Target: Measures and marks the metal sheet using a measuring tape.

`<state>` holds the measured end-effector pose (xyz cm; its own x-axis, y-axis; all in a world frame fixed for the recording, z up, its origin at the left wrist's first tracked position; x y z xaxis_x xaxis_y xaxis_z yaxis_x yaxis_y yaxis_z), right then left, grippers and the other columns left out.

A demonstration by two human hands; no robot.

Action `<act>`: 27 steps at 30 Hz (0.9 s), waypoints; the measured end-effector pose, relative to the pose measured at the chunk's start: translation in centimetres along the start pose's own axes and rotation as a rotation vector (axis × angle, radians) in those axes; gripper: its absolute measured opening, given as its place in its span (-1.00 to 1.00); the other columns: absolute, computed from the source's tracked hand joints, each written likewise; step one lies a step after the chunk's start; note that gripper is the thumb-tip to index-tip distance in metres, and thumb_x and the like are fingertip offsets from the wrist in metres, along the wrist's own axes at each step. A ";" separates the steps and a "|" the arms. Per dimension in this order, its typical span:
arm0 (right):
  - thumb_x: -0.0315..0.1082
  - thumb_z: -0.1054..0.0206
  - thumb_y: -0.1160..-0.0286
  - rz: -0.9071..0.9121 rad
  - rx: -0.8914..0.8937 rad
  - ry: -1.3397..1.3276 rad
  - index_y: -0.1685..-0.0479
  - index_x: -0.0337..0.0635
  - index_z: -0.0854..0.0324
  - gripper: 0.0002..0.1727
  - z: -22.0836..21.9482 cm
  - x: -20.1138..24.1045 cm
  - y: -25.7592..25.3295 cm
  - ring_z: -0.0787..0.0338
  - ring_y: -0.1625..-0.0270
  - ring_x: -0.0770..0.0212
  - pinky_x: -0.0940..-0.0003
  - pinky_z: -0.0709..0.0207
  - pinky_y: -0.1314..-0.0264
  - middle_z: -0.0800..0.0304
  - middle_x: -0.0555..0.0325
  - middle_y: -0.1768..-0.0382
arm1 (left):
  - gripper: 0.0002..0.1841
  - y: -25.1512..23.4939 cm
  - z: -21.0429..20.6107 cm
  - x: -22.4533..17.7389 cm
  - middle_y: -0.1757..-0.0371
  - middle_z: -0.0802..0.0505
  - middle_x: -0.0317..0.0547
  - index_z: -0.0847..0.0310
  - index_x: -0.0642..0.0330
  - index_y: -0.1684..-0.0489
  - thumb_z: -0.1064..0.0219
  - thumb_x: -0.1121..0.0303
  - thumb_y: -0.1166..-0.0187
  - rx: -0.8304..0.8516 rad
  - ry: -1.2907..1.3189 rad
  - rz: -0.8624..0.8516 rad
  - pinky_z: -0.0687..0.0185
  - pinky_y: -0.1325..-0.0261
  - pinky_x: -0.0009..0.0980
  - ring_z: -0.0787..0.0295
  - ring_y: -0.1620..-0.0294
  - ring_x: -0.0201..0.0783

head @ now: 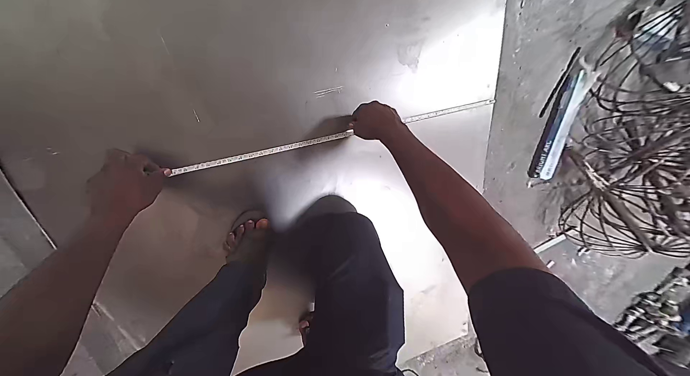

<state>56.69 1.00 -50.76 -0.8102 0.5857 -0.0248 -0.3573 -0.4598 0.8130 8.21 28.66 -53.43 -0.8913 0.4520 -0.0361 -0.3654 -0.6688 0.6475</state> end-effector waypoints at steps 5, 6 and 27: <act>0.10 -0.21 -0.65 0.089 -0.005 0.025 0.18 -0.08 -0.77 -0.56 -0.8 -0.3 -1.3 -0.85 -0.06 -0.27 -0.46 -0.62 0.10 -0.86 -0.14 0.09 | -0.53 0.0 0.0 0.1 -0.35 -0.58 0.50 -0.73 0.17 -0.03 -0.24 -0.11 -0.69 -0.023 0.010 -0.039 -0.48 0.03 0.68 -0.60 -0.24 0.59; 0.09 -0.22 -0.64 0.102 -0.001 0.021 0.18 -0.08 -0.78 -0.57 -0.8 -0.3 -1.4 -0.85 -0.06 -0.27 -0.45 -0.61 0.09 -0.86 -0.14 0.09 | -0.53 0.1 0.1 0.0 -0.35 -0.59 0.50 -0.73 0.17 -0.02 -0.25 -0.10 -0.68 -0.025 0.012 -0.042 -0.47 0.03 0.69 -0.61 -0.24 0.59; 0.02 -0.30 -0.44 -0.138 -0.104 -0.017 0.28 -0.21 -0.68 -0.59 1.6 0.8 0.7 -0.83 -0.02 -0.31 -0.39 -0.55 0.20 -0.83 -0.24 0.09 | -0.58 0.4 0.6 -0.7 -0.34 -0.60 0.46 -0.76 0.19 0.01 -0.30 -0.04 -0.70 -0.008 -0.003 -0.028 -0.51 0.02 0.64 -0.61 -0.26 0.55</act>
<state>56.52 2.20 -49.23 -0.7423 0.6589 -0.1220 -0.5118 -0.4400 0.7379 8.82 28.41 -52.65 -0.8801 0.4720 -0.0516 -0.3919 -0.6607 0.6402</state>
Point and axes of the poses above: each hand's wrist, its own y-axis away from the middle knuckle, its own z-axis out of the back of the hand, x = y × z, the point moved 9 cm from there along -y, towards the middle knuckle
